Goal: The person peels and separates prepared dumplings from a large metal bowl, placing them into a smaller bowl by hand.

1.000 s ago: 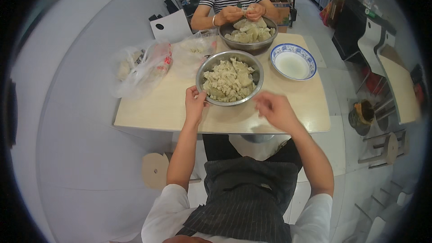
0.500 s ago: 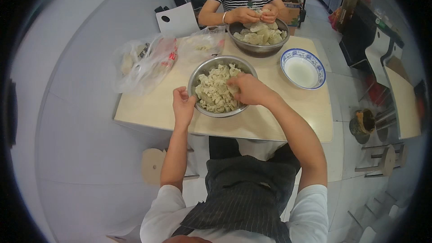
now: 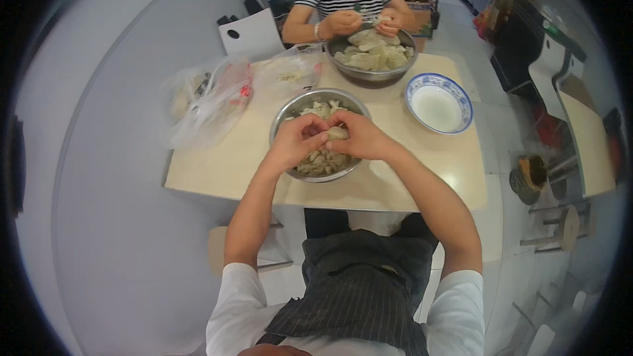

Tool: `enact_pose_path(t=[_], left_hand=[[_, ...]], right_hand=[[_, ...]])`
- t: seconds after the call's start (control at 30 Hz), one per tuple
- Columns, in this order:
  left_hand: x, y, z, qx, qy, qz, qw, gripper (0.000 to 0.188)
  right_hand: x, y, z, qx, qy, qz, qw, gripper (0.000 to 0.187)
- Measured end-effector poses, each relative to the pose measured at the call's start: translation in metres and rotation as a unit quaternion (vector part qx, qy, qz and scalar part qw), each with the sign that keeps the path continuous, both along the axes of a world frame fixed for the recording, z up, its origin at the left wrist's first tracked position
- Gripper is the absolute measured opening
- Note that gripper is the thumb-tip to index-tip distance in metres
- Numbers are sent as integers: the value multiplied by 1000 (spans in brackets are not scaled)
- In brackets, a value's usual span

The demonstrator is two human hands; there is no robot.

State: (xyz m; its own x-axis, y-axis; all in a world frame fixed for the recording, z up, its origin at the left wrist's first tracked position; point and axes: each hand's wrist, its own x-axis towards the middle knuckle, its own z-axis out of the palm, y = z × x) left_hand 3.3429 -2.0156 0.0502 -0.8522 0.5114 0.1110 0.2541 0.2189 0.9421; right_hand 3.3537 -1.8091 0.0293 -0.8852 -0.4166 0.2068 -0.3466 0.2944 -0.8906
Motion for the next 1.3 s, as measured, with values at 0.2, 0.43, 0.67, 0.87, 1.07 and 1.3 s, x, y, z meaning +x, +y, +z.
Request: enact_pose_path(t=[0.2, 0.43, 0.67, 0.87, 1.07, 1.3], left_hand=[[-7, 5, -8, -31, 55, 51, 997, 12], [-16, 13, -16, 49, 44, 165, 984, 7], [-21, -15, -11, 61, 6, 98, 993, 14], [-17, 13, -13, 61, -32, -18, 997, 13], [-22, 8, -24, 102, -94, 90, 986, 9], [-22, -7, -4, 47, -5, 52, 998, 10]], right_hand=[[11, -11, 0, 13, 53, -69, 996, 33], [13, -9, -3, -66, -19, -99, 993, 28], [13, 9, -6, -18, 84, -120, 989, 28], [12, -5, 13, -18, 4, -90, 996, 28], [10, -7, 4, -130, -113, -83, 981, 28], [17, -1, 17, 10, -46, -131, 990, 31]])
